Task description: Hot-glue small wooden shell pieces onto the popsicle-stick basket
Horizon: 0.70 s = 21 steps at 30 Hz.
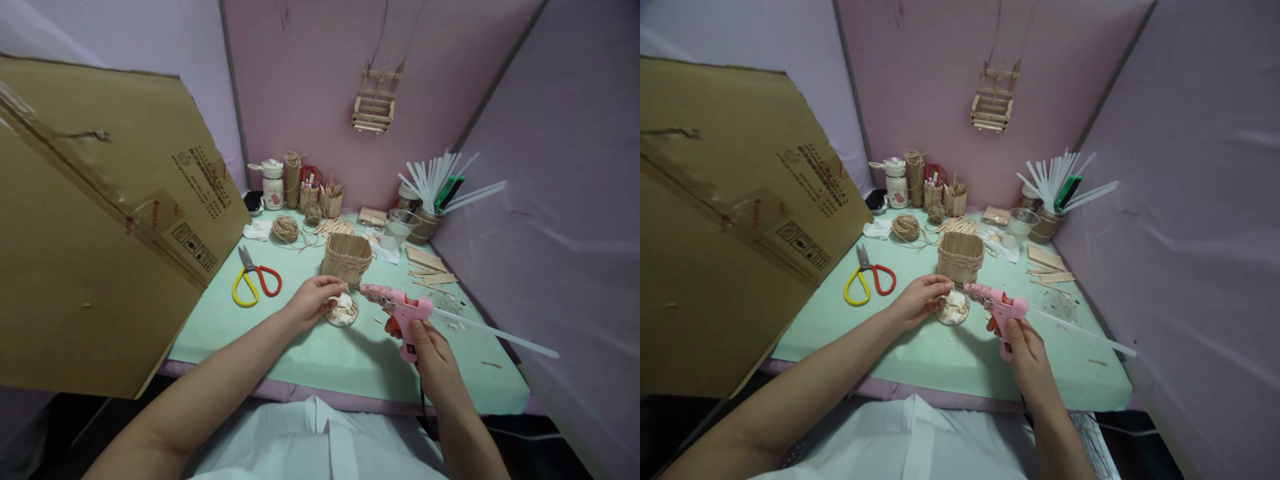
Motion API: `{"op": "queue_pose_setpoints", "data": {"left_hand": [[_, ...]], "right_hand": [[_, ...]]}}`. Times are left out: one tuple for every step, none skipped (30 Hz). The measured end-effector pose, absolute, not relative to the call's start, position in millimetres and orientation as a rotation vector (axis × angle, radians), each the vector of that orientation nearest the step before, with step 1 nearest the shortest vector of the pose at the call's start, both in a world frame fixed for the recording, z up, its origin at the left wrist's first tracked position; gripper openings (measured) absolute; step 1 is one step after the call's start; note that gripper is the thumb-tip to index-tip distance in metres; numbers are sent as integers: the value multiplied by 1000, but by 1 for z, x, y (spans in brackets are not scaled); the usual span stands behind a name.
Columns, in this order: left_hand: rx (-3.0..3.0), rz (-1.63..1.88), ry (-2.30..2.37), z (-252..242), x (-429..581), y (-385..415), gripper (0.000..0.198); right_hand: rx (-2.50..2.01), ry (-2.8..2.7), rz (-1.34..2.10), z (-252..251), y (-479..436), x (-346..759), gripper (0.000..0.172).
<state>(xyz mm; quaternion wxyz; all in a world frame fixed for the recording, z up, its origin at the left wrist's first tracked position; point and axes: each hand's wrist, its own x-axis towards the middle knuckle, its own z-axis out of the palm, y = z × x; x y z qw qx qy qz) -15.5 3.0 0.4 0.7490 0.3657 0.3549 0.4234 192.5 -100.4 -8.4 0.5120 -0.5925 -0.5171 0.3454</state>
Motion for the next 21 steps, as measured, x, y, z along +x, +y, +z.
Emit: {"op": "queue_pose_setpoints", "data": {"left_hand": [[800,925,776,0,-16,3,34],[801,926,776,0,-16,3,34],[800,925,779,0,-16,3,35],[799,925,781,0,-16,3,35],[798,924,783,0,-16,3,36],[798,923,783,0,-16,4,36],[797,923,782,0,-16,4,36],[796,923,780,0,-16,4,35],[795,925,777,0,-16,4,35],[794,930,774,0,-16,4,35],[794,936,771,0,-16,4,35],[795,942,769,0,-16,4,35],[797,947,768,0,-16,4,35],[798,951,769,1,-16,4,35],[800,954,771,1,-16,4,35],[802,956,773,1,-16,4,34],[804,959,772,1,-16,4,34],[806,963,769,1,-16,4,34],[806,967,764,1,-16,4,34],[804,970,759,1,-16,4,34],[799,972,756,1,-16,4,34]], "right_hand": [[-1427,-1244,831,-8,-100,192,52],[-1429,-1242,831,-8,-100,192,52],[-1430,-1241,831,-8,-100,192,52],[-1432,-1241,830,-8,-101,192,52],[-1434,-1243,826,-7,-101,192,52],[-1439,-1248,820,-6,-101,191,52],[-1446,-1255,813,-5,-102,191,52],[-1453,-1264,806,-4,-102,191,52],[-1460,-1272,801,-3,-102,191,52],[-1467,-1279,799,-2,-102,190,52],[-1471,-1285,799,-1,-102,190,52],[-1474,-1291,801,0,-102,190,53],[-1477,-1295,800,1,-102,189,53],[-1481,-1299,800,2,-102,189,53],[-1485,-1303,801,3,-103,189,54],[-1490,-1307,797,4,-103,189,54],[-1495,-1313,795,5,-103,189,54],[-1500,-1321,793,6,-103,189,54],[-1502,-1330,793,7,-104,189,54],[-1505,-1338,795,7,-104,190,54],[-1509,-1348,801,7,-104,190,54]]}}
